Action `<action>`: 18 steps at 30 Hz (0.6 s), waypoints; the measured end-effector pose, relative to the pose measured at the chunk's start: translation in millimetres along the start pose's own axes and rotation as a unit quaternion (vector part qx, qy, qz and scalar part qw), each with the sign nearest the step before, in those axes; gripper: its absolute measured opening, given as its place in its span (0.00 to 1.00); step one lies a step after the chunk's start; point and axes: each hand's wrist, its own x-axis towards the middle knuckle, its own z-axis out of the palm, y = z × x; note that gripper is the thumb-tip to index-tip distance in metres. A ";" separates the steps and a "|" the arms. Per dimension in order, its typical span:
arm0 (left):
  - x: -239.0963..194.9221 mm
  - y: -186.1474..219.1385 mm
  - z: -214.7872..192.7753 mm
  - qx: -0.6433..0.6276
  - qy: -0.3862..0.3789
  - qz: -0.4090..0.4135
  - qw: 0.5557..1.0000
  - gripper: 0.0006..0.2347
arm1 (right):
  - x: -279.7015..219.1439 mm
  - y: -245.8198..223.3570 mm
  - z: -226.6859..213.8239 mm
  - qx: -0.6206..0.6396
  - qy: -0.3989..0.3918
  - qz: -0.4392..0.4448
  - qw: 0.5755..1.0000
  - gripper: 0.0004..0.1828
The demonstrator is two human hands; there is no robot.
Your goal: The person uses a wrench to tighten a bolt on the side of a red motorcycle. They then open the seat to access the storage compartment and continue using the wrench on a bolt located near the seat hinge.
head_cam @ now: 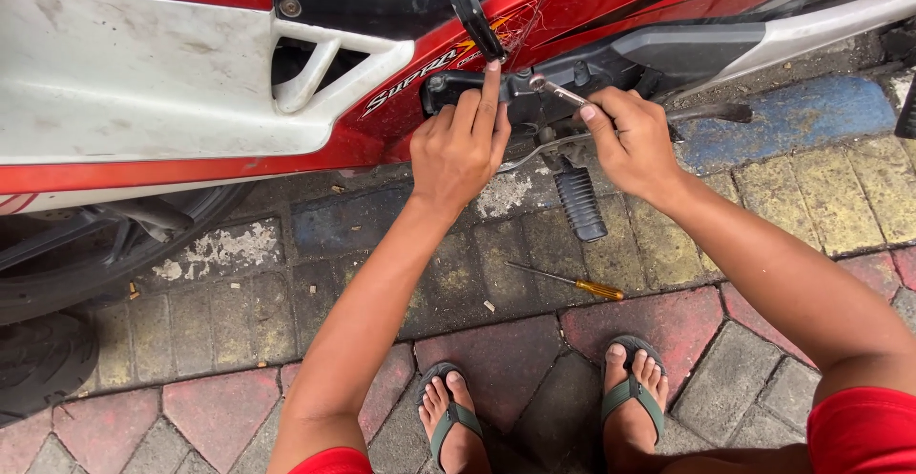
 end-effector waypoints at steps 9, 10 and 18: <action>23.1 12.0 0.5 -0.125 0.076 -0.198 0.969 0.04 | 9.8 -14.5 3.1 0.077 0.032 -0.008 0.997 0.13; 24.9 14.0 2.2 -0.124 0.077 -0.198 0.969 0.04 | 10.7 -15.9 3.2 0.077 0.032 -0.008 0.997 0.13; 33.2 23.0 6.1 -0.166 0.089 -0.279 0.941 0.06 | 15.9 -22.6 1.4 0.091 0.036 -0.001 0.995 0.13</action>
